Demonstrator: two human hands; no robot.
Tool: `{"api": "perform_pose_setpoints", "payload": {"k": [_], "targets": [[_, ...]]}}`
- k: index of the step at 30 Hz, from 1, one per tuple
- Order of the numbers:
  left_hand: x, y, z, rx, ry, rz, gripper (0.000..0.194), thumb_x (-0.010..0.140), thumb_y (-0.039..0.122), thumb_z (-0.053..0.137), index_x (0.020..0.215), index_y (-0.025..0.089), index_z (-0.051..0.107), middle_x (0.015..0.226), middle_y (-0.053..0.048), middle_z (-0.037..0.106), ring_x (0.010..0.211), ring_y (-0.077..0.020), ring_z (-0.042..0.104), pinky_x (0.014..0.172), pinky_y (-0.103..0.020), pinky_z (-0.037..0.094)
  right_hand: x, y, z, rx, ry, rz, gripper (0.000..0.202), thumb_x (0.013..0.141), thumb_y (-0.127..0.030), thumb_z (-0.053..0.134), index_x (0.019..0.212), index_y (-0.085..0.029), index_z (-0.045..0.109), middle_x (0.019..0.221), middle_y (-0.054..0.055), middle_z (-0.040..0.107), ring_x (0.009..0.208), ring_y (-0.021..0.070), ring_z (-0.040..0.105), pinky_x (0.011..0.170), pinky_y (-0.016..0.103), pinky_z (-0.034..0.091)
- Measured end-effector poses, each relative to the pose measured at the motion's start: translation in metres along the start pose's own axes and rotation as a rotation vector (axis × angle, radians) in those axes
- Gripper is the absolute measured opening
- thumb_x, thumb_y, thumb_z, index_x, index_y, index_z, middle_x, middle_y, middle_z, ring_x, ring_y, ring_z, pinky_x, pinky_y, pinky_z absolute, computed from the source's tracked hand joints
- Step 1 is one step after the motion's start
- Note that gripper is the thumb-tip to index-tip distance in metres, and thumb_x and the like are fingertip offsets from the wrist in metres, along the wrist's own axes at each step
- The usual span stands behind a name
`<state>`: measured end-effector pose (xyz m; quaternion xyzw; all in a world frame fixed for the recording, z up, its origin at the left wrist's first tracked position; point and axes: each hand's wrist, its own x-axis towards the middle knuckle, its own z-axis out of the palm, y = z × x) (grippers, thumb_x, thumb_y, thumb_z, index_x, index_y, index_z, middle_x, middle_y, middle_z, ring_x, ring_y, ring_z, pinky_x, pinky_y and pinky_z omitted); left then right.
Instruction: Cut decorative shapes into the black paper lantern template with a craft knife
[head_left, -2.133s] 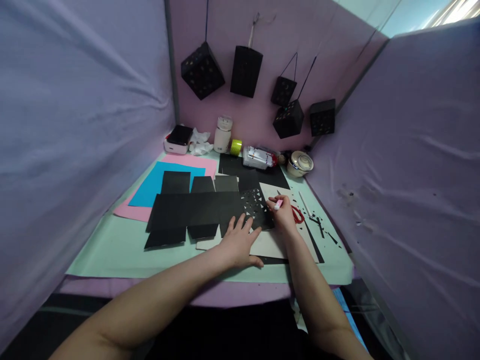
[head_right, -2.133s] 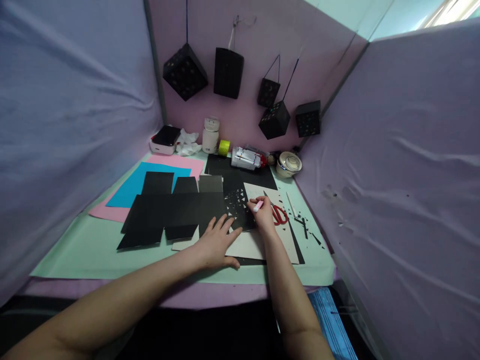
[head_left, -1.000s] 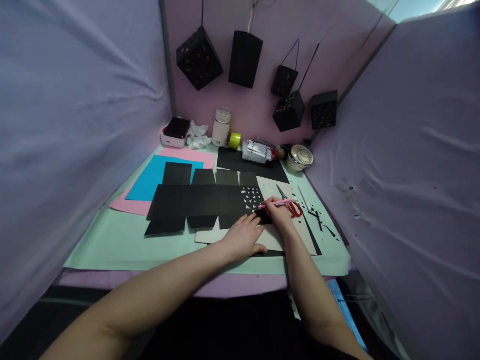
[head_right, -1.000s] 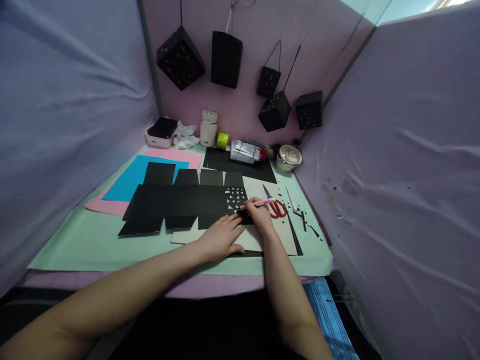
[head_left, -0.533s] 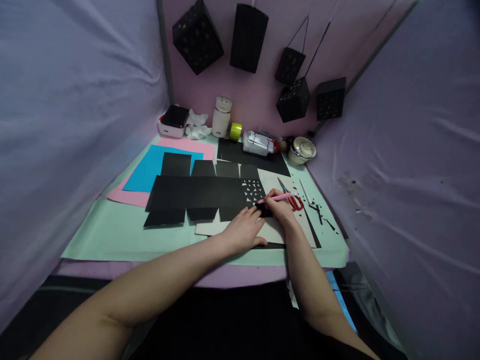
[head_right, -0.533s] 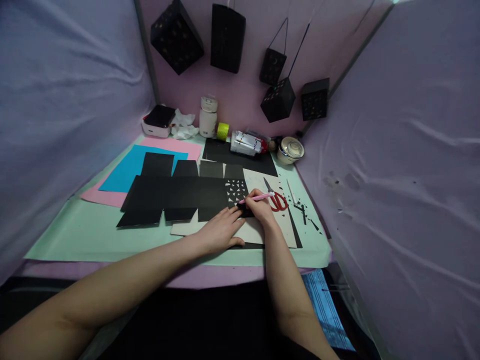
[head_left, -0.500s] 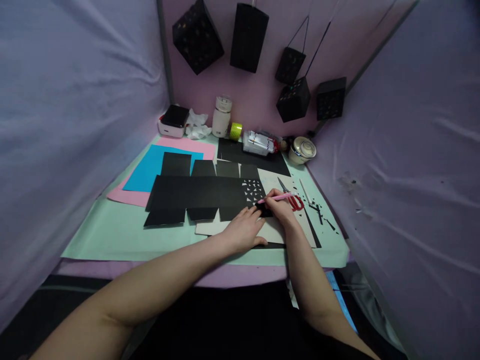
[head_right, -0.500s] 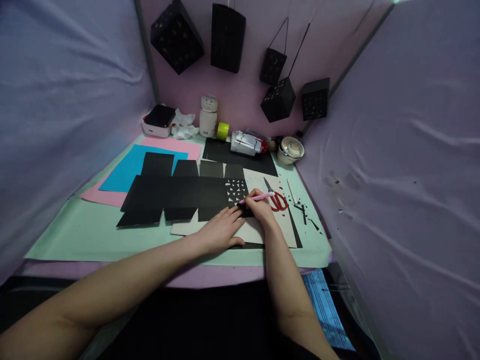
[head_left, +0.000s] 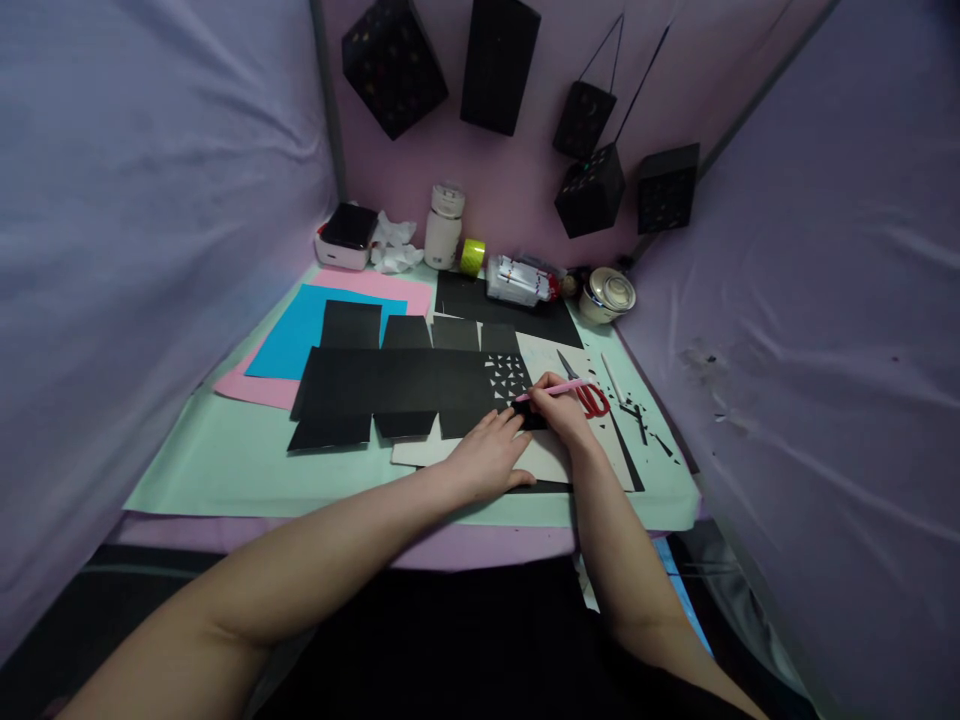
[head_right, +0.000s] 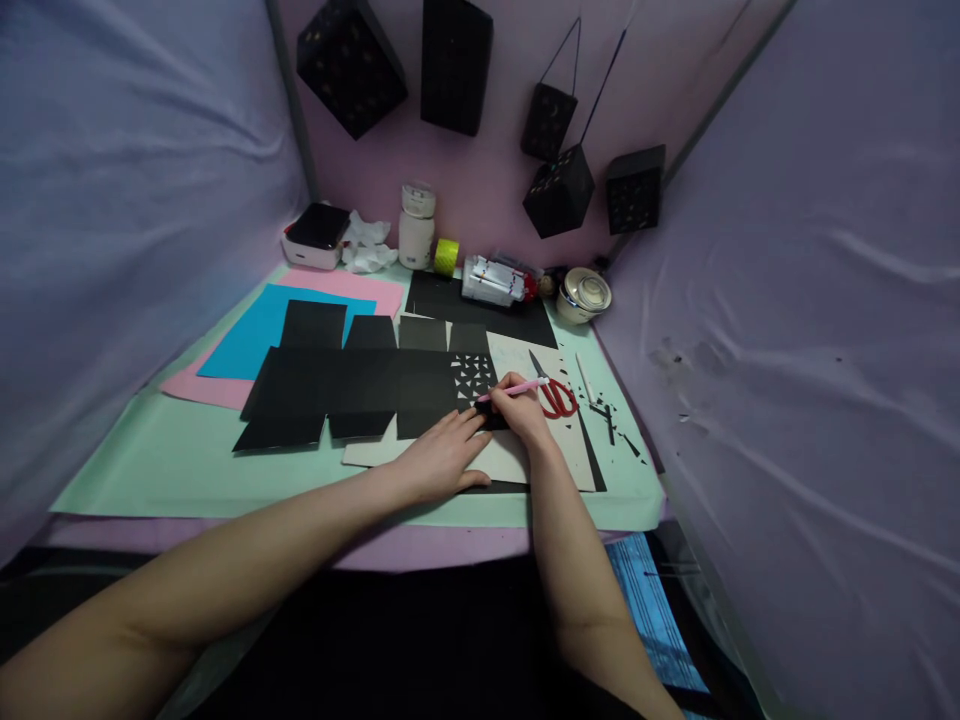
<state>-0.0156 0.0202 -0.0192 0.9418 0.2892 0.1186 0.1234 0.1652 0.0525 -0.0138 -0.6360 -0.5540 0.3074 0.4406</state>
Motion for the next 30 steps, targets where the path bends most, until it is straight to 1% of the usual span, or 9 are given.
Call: {"api": "perform_pose_setpoints", "payload": {"k": [3,5,13,21,25,30], "targets": [[-0.0001,-0.0003,-0.0007,-0.008,0.0,-0.026,0.071,0.086,0.059,0.059,0.137,0.012,0.048,0.152,-0.02,0.038,0.143,-0.0343,0.03,0.116,-0.047,0.024,0.0001,-0.0025,-0.0001,-0.009,0.0,0.01,0.01,0.07,-0.028,0.056,0.063,-0.023,0.05,0.056,-0.004,0.056,0.058,0.0141,0.051,0.057,0.026,0.039],[0.0003,0.0001,-0.002,-0.011,-0.003,-0.036,0.074,0.084,0.06,0.061,0.136,0.009,0.048,0.151,-0.021,0.038,0.143,-0.0354,0.03,0.116,-0.045,0.025,0.0002,-0.0041,-0.0002,-0.012,-0.003,0.017,0.01,0.07,-0.028,0.055,0.063,-0.023,0.051,0.055,-0.005,0.055,0.057,0.0136,0.051,0.056,0.026,0.038],[0.0028,0.0028,-0.0034,-0.016,-0.013,-0.05,0.07,0.083,0.057,0.063,0.131,0.008,0.052,0.147,-0.021,0.043,0.14,-0.0376,0.034,0.116,-0.047,0.027,0.0038,-0.0018,0.0006,-0.003,0.003,0.034,0.009,0.07,-0.026,0.055,0.063,-0.023,0.05,0.054,-0.005,0.055,0.055,0.0132,0.05,0.055,0.026,0.038],[0.0028,0.0026,-0.0047,-0.03,-0.014,-0.051,0.07,0.083,0.056,0.064,0.132,0.008,0.05,0.147,-0.023,0.041,0.14,-0.0382,0.034,0.115,-0.047,0.028,0.005,0.0023,0.0011,-0.017,0.021,0.034,0.009,0.07,-0.028,0.055,0.063,-0.023,0.05,0.053,-0.005,0.055,0.053,0.0135,0.05,0.052,0.026,0.037],[0.0028,0.0022,-0.005,-0.028,-0.013,-0.046,0.068,0.083,0.057,0.064,0.13,0.009,0.052,0.146,-0.022,0.043,0.139,-0.0371,0.036,0.115,-0.047,0.027,0.004,0.0025,0.0005,-0.021,0.032,0.027,0.009,0.07,-0.028,0.055,0.064,-0.023,0.05,0.053,-0.004,0.055,0.053,0.0134,0.05,0.052,0.025,0.037],[0.0027,0.0014,-0.0037,-0.029,-0.005,-0.037,0.067,0.084,0.057,0.062,0.13,0.009,0.053,0.146,-0.022,0.043,0.139,-0.0373,0.036,0.114,-0.048,0.029,0.0017,0.0027,-0.0017,-0.013,0.028,0.02,0.01,0.071,-0.03,0.054,0.064,-0.023,0.05,0.054,-0.004,0.055,0.053,0.0135,0.049,0.051,0.026,0.037]]}}
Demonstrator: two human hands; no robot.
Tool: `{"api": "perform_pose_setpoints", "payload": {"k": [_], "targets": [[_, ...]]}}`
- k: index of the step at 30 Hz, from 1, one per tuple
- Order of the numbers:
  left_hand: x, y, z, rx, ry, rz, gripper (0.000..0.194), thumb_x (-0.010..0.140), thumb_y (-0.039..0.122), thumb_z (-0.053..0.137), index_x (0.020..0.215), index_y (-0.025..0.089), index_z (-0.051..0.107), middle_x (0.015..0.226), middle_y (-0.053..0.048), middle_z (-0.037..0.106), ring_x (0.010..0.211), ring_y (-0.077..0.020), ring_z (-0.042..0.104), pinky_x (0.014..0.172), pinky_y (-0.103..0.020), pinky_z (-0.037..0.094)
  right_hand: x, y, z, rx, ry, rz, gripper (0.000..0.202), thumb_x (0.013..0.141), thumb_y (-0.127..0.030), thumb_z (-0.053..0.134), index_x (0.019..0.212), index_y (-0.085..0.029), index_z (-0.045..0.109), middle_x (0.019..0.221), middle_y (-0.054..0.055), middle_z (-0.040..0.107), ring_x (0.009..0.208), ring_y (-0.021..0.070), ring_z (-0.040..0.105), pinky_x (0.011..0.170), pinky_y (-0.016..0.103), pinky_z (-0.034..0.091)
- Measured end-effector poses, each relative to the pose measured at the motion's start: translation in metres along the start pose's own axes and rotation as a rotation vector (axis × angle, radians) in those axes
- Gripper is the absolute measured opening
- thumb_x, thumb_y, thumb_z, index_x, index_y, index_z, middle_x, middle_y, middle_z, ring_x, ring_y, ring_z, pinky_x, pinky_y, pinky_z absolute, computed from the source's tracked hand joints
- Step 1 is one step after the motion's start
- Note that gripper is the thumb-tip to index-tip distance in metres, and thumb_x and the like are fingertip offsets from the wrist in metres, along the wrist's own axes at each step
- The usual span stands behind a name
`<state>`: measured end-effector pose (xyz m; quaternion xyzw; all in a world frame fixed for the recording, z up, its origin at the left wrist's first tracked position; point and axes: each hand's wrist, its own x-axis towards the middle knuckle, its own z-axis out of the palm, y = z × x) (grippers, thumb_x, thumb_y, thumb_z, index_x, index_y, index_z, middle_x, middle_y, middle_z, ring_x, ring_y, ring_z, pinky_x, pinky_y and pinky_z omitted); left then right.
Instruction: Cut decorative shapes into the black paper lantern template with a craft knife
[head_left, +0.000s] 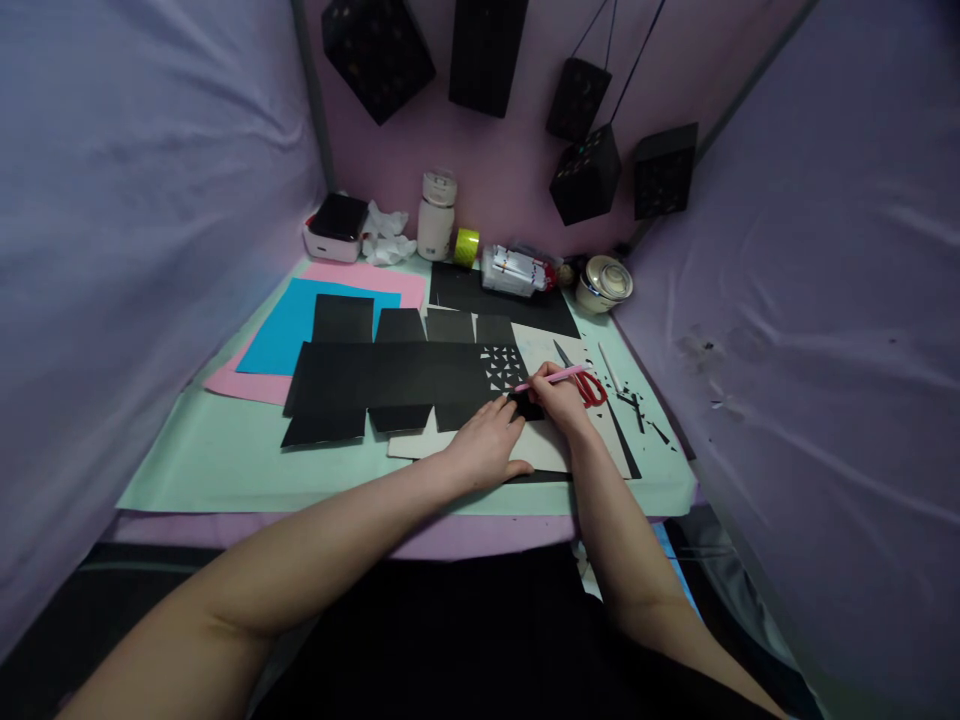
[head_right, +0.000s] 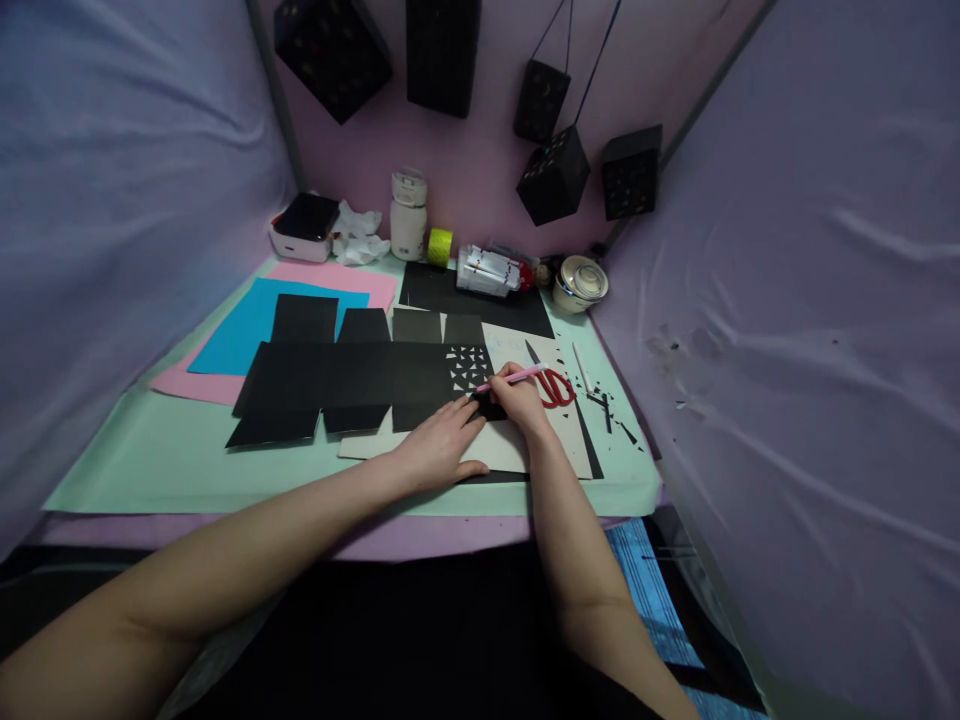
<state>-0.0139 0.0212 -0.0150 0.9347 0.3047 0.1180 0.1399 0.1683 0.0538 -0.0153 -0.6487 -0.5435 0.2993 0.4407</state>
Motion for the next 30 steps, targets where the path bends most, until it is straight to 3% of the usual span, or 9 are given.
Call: {"api": "perform_pose_setpoints", "payload": {"k": [12,30], "targets": [[-0.0001,-0.0005,0.001,-0.01,0.007,0.004,0.069,0.084,0.057,0.063,0.133,0.01,0.051,0.148,-0.022,0.041,0.141,-0.036,0.033,0.115,-0.047,0.027,-0.0039,-0.0063,-0.0001,-0.007,-0.053,-0.011,0.008,0.071,-0.027,0.054,0.065,-0.023,0.052,0.057,-0.003,0.058,0.058,0.0145,0.053,0.057,0.026,0.04],[-0.0001,0.0005,-0.0006,-0.01,-0.008,-0.021,0.07,0.082,0.056,0.065,0.133,0.009,0.051,0.149,-0.021,0.04,0.139,-0.0368,0.036,0.114,-0.046,0.028,-0.0022,-0.0004,-0.0004,-0.026,-0.024,-0.021,0.007,0.071,-0.028,0.056,0.068,-0.023,0.053,0.058,-0.004,0.06,0.057,0.0144,0.054,0.057,0.026,0.04]]}}
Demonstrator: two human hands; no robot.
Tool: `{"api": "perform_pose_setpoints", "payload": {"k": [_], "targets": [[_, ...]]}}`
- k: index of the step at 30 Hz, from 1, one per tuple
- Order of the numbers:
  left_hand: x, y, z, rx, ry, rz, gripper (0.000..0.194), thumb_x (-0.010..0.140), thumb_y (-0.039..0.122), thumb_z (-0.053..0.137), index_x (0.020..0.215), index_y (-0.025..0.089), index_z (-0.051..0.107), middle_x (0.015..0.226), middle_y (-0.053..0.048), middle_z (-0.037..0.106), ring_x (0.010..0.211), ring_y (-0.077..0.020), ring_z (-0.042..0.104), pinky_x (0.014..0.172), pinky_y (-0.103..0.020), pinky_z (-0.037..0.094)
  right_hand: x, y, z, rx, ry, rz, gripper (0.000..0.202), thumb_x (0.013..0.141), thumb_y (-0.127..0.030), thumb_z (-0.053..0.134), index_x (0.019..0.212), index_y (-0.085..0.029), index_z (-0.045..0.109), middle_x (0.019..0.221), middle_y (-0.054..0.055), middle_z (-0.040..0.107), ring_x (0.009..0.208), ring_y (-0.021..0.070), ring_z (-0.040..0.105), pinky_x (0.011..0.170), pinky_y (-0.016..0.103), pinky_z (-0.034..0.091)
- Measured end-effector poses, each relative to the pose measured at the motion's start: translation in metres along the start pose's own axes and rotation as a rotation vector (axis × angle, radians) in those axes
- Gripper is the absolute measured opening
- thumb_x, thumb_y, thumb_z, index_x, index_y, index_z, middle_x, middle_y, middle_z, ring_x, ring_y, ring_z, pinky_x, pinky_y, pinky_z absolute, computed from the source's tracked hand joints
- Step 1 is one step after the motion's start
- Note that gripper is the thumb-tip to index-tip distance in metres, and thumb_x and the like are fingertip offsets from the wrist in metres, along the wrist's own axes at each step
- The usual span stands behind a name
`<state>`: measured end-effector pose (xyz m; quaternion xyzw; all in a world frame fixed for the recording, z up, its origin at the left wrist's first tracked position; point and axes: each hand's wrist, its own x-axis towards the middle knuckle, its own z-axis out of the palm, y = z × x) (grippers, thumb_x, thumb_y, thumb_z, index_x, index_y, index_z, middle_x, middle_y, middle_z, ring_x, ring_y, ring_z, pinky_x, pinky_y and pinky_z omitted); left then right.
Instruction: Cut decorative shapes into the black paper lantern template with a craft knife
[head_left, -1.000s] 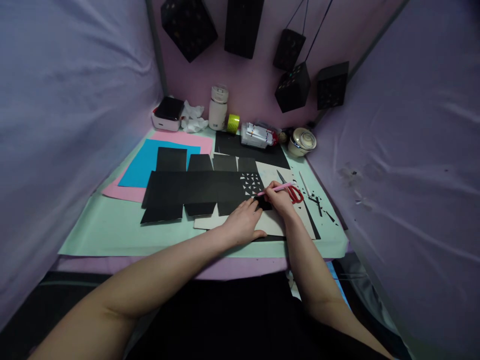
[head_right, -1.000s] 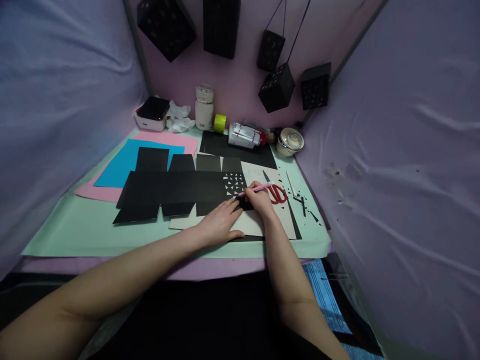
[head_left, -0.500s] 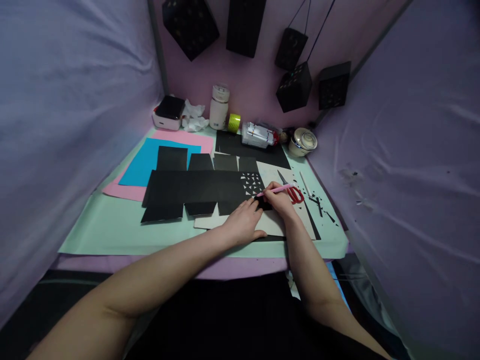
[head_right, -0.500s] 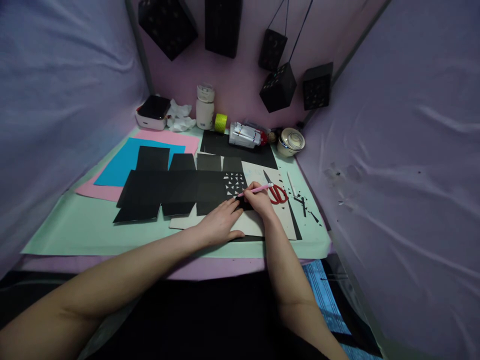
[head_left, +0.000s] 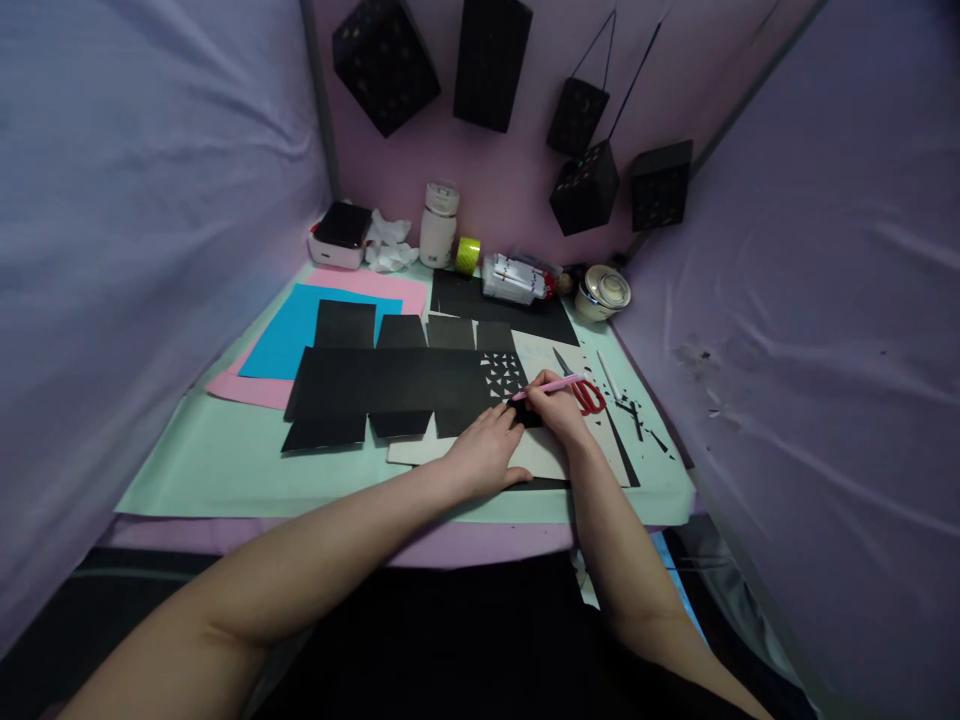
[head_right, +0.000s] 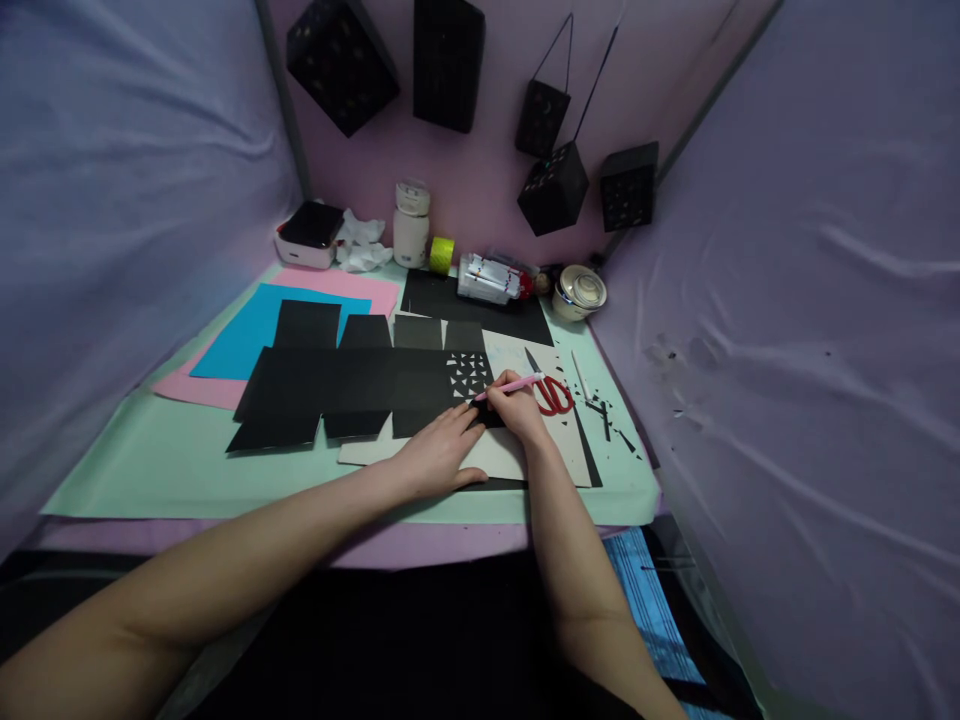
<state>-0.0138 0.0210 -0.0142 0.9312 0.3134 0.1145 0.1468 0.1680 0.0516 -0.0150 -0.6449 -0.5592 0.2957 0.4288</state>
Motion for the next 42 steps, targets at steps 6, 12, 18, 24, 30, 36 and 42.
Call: {"api": "perform_pose_setpoints", "payload": {"k": [6,12,18,24,30,36,42], "targets": [[-0.0004,0.0011,-0.0028,-0.003,-0.011,-0.006,0.07,0.082,0.055,0.066,0.132,0.008,0.052,0.149,-0.022,0.04,0.139,-0.0372,0.036,0.115,-0.047,0.028,0.0004,0.0022,0.0004,0.0,0.016,-0.009,0.006,0.07,-0.026,0.056,0.067,-0.023,0.051,0.057,-0.005,0.057,0.057,0.0141,0.053,0.056,0.026,0.039],[0.0001,0.0012,-0.0033,0.004,-0.02,0.0,0.071,0.082,0.056,0.065,0.132,0.008,0.052,0.149,-0.022,0.04,0.14,-0.0375,0.035,0.115,-0.046,0.028,0.0013,0.0036,0.0011,0.004,0.021,-0.018,0.007,0.07,-0.026,0.055,0.067,-0.023,0.051,0.057,-0.005,0.056,0.056,0.0144,0.052,0.054,0.026,0.038],[0.0003,0.0,-0.0017,0.008,-0.02,0.002,0.074,0.083,0.057,0.064,0.135,0.007,0.049,0.15,-0.023,0.039,0.141,-0.0379,0.033,0.115,-0.048,0.028,0.0008,0.0023,0.0003,0.003,0.012,-0.019,0.005,0.071,-0.026,0.054,0.068,-0.024,0.051,0.058,-0.005,0.059,0.057,0.015,0.054,0.055,0.026,0.04],[0.0006,0.0002,-0.0015,0.008,-0.016,0.011,0.073,0.083,0.057,0.064,0.133,0.007,0.051,0.148,-0.023,0.041,0.14,-0.0382,0.034,0.116,-0.046,0.028,-0.0013,-0.0031,-0.0013,-0.006,0.002,-0.019,0.008,0.073,-0.027,0.054,0.067,-0.023,0.051,0.058,-0.004,0.059,0.058,0.0143,0.054,0.057,0.026,0.04],[0.0002,-0.0007,0.0009,0.016,-0.003,0.019,0.07,0.083,0.057,0.063,0.131,0.008,0.052,0.148,-0.023,0.041,0.14,-0.0374,0.035,0.115,-0.046,0.028,-0.0026,-0.0052,-0.0002,-0.004,-0.008,-0.023,0.01,0.074,-0.028,0.055,0.067,-0.023,0.051,0.058,-0.005,0.059,0.058,0.0141,0.053,0.058,0.026,0.04],[0.0001,-0.0007,0.0013,0.024,0.004,0.029,0.07,0.083,0.057,0.063,0.13,0.006,0.053,0.147,-0.023,0.043,0.14,-0.0371,0.036,0.116,-0.046,0.027,-0.0024,-0.0043,0.0,-0.011,-0.007,-0.024,0.008,0.074,-0.027,0.055,0.068,-0.023,0.052,0.06,-0.004,0.06,0.058,0.0148,0.053,0.058,0.027,0.04],[0.0006,-0.0004,0.0006,0.025,0.015,0.032,0.072,0.083,0.057,0.064,0.132,0.006,0.052,0.147,-0.024,0.042,0.14,-0.0367,0.035,0.116,-0.046,0.027,-0.0022,-0.0029,-0.0001,-0.013,0.008,-0.031,0.007,0.073,-0.025,0.055,0.068,-0.023,0.051,0.059,-0.004,0.059,0.059,0.0148,0.054,0.059,0.027,0.04]]}}
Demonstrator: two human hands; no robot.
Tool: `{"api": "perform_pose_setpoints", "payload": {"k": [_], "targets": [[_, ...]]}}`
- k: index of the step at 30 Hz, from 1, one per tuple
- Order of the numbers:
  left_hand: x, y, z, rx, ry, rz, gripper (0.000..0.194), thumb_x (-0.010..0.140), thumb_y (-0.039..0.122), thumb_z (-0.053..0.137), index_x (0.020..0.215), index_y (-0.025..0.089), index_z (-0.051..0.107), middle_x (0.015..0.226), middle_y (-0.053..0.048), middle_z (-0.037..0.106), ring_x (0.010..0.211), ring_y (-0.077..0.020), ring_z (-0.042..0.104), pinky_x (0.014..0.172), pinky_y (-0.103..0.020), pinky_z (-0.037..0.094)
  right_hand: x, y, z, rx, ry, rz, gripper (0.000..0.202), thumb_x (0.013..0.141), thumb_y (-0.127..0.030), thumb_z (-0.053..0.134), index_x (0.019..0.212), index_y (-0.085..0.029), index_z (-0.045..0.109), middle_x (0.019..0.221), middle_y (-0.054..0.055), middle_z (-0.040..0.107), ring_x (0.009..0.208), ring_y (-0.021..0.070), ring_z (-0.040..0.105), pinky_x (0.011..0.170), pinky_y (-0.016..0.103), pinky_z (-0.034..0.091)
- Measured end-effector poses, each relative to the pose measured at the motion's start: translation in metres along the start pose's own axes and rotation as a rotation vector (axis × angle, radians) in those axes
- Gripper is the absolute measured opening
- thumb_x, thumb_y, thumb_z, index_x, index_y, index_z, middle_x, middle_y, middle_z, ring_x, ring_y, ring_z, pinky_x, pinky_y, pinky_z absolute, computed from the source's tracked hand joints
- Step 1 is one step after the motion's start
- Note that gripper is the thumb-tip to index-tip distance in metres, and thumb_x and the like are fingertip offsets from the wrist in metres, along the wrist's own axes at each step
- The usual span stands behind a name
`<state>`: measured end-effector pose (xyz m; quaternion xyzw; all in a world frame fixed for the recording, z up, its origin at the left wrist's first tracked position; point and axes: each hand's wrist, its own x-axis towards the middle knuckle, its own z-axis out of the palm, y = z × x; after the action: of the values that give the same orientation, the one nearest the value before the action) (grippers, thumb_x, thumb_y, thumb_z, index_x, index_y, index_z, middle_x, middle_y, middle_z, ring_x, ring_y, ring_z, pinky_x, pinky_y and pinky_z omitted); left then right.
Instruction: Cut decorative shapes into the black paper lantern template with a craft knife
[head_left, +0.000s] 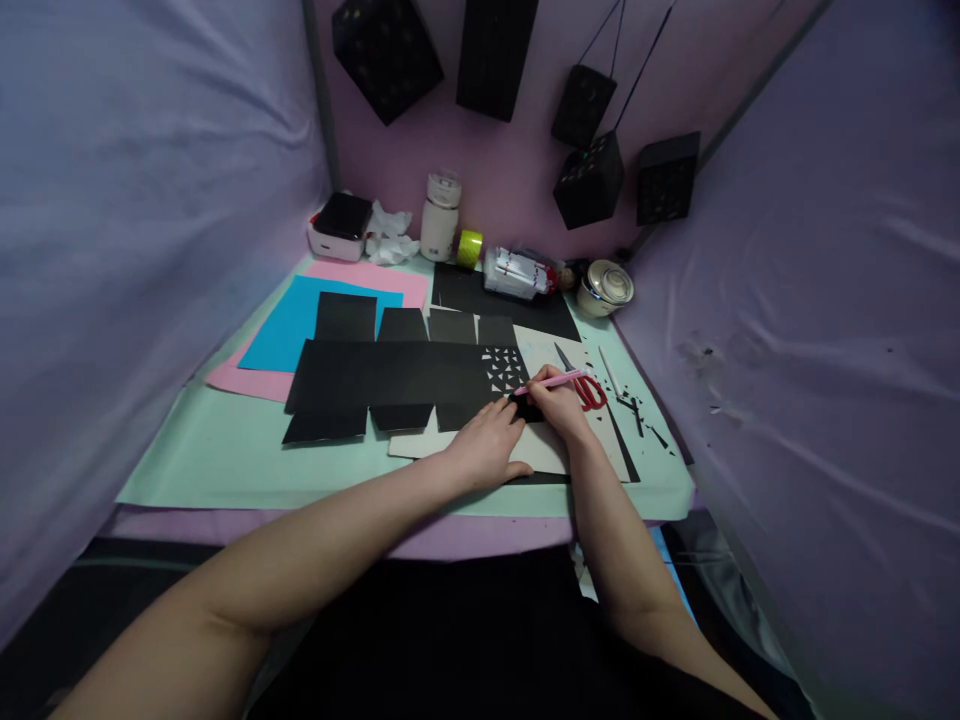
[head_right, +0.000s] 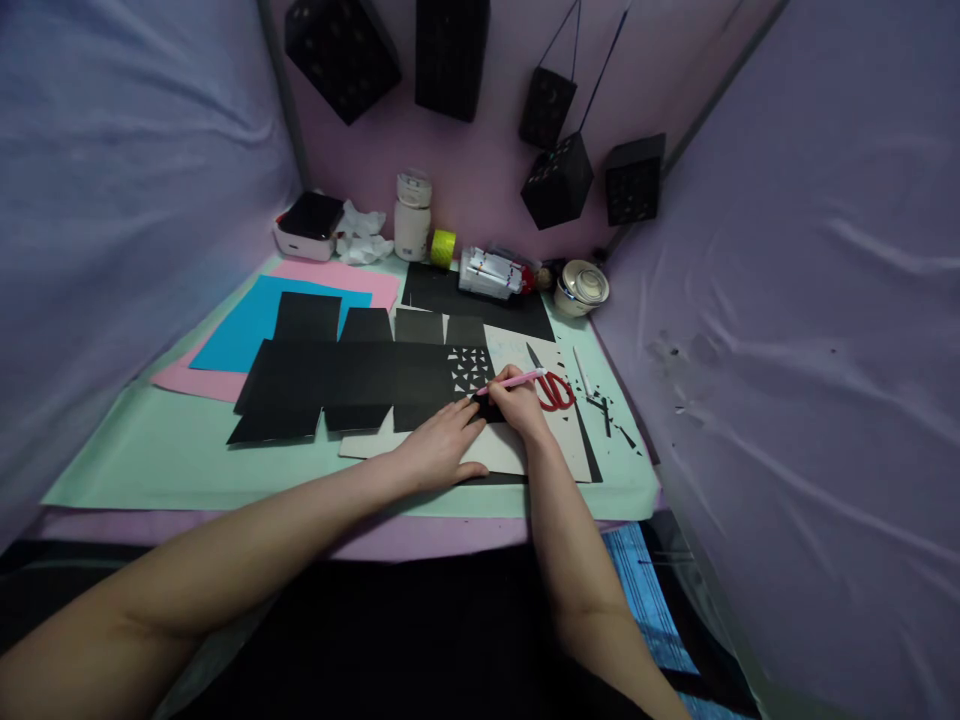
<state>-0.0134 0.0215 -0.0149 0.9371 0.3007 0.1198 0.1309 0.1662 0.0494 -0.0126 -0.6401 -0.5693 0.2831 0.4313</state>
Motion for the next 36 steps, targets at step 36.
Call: {"api": "perform_pose_setpoints", "payload": {"k": [36], "targets": [[-0.0008,0.0003,-0.0007,-0.015,-0.019,-0.02,0.07,0.082,0.058,0.064,0.13,0.008,0.054,0.145,-0.023,0.044,0.139,-0.0373,0.036,0.114,-0.047,0.028,-0.0022,0.0005,0.0021,-0.012,0.026,-0.056,0.011,0.075,-0.025,0.054,0.065,-0.025,0.048,0.058,-0.005,0.055,0.059,0.0156,0.052,0.059,0.028,0.041]]}}
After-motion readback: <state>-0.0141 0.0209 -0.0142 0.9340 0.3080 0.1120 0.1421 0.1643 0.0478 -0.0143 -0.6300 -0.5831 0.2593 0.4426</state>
